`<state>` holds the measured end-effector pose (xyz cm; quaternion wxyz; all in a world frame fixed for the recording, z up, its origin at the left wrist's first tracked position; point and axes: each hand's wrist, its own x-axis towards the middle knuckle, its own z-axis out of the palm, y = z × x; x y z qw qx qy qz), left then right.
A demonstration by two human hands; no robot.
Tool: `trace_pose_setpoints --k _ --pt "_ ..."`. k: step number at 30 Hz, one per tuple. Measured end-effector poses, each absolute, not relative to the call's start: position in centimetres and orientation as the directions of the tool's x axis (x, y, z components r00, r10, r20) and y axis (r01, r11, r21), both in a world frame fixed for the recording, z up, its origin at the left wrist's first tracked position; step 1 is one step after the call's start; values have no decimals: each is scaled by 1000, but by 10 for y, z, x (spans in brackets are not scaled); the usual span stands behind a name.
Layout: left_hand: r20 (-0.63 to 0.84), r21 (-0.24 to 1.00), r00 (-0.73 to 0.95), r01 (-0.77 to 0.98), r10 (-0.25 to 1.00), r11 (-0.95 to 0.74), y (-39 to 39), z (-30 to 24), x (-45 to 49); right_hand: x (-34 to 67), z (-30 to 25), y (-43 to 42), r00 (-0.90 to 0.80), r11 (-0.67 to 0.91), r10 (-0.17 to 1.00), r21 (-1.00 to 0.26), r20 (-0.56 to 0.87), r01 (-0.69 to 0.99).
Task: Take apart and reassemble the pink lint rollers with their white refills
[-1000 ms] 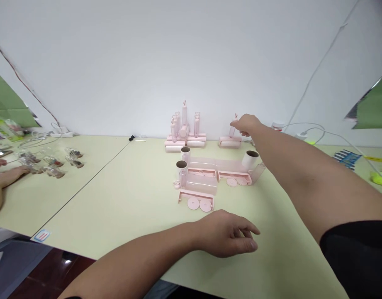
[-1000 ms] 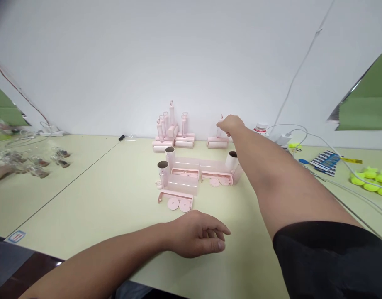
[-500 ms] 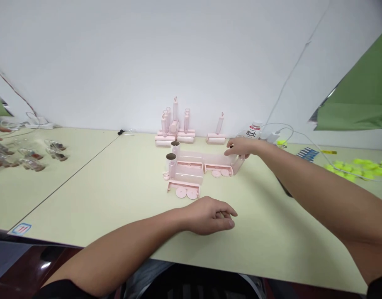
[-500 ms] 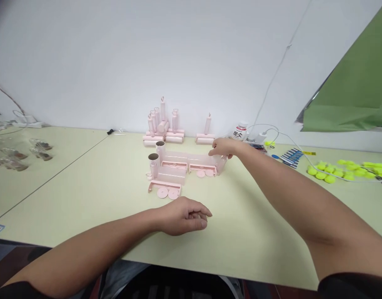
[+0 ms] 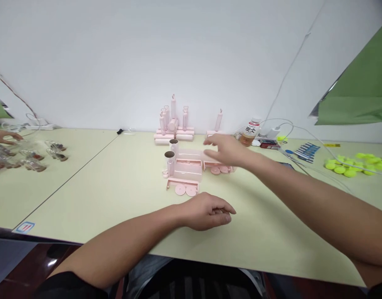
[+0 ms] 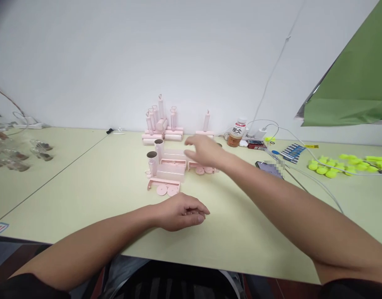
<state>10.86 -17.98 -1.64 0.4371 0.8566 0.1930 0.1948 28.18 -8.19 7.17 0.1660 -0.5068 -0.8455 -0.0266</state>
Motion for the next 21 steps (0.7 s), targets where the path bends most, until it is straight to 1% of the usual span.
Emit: trace_pose_setpoints --k 2,4,5,6,7,9,11,13,16,18,19,21 --pt "414 702 781 52 467 -710 -177 -6 103 255 62 -98 -570 634 759 -156 317 758" --pt "639 593 592 27 491 -805 -169 8 91 233 50 -105 -624 695 707 -165 332 700" --pt "715 573 464 40 523 -819 -162 15 82 224 44 -105 -649 722 684 -180 333 668" --pt "745 599 318 68 587 -798 -153 23 73 217 38 -104 -659 738 669 -199 344 645" --pt "746 647 159 59 647 -760 -143 29 62 211 32 -101 -633 732 674 -225 381 643" --pt "655 744 -137 -58 743 -666 -121 39 42 202 25 -92 -588 724 679 -271 439 634" --pt "551 785 -262 -160 793 -598 -102 44 26 196 21 -82 -589 734 669 -282 453 617" --pt "491 802 -316 -200 812 -563 -92 45 16 192 19 -73 -617 742 664 -267 422 615" --pt "489 803 -303 -210 818 -558 -92 45 16 188 18 -62 -641 735 674 -248 366 631" --pt "529 795 -219 -209 820 -569 -100 45 19 189 20 -59 -659 745 664 -237 354 623" --pt "553 794 -149 -205 820 -573 -105 46 21 190 21 -58 -663 752 655 -230 362 617" --pt "579 807 47 -172 814 -564 -116 50 23 195 27 -59 -650 757 645 -223 402 614"
